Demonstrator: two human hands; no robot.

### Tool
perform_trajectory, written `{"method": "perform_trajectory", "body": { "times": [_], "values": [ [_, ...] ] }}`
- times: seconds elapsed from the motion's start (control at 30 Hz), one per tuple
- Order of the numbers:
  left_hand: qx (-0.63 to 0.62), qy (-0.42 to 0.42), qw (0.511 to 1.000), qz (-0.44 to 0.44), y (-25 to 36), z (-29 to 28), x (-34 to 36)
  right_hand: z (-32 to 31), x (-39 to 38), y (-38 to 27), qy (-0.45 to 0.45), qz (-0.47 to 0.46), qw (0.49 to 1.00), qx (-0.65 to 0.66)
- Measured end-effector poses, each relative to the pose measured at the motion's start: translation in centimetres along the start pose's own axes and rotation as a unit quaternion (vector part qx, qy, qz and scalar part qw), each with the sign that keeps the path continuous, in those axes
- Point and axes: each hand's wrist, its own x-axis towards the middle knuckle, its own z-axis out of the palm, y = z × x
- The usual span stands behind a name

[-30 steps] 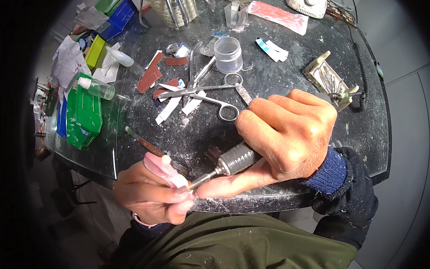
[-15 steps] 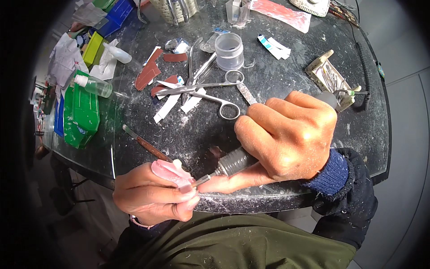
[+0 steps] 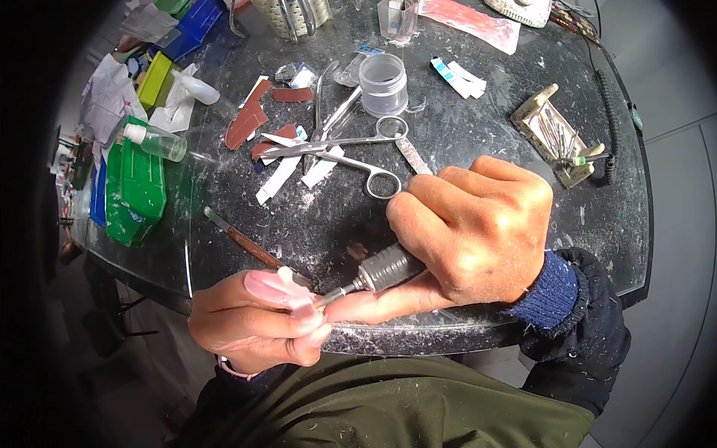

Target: The person grinds and smooths the edges of a dental prosthesis using an electric rotary handpiece, rotating the prosthesis by hand to work on different sections.

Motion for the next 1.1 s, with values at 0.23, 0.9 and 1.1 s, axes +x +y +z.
{"method": "perform_trajectory", "body": {
  "times": [0.23, 0.9, 1.1],
  "values": [
    [-0.035, 0.082, 0.996, -0.017, -0.2, 1.2, -1.0, -0.3, 0.2, 0.3, -0.002, 0.005, 1.000, -0.008],
    [-0.236, 0.048, 0.966, -0.097, 0.1, 0.1, 0.1, -0.5, 0.0, 0.9, 0.019, -0.023, 1.000, 0.003],
    [-0.332, 0.102, 0.930, -0.123, 0.4, 1.1, 0.0, -0.6, 0.3, 0.8, 0.039, 0.050, 0.998, -0.029]
  ]
}}
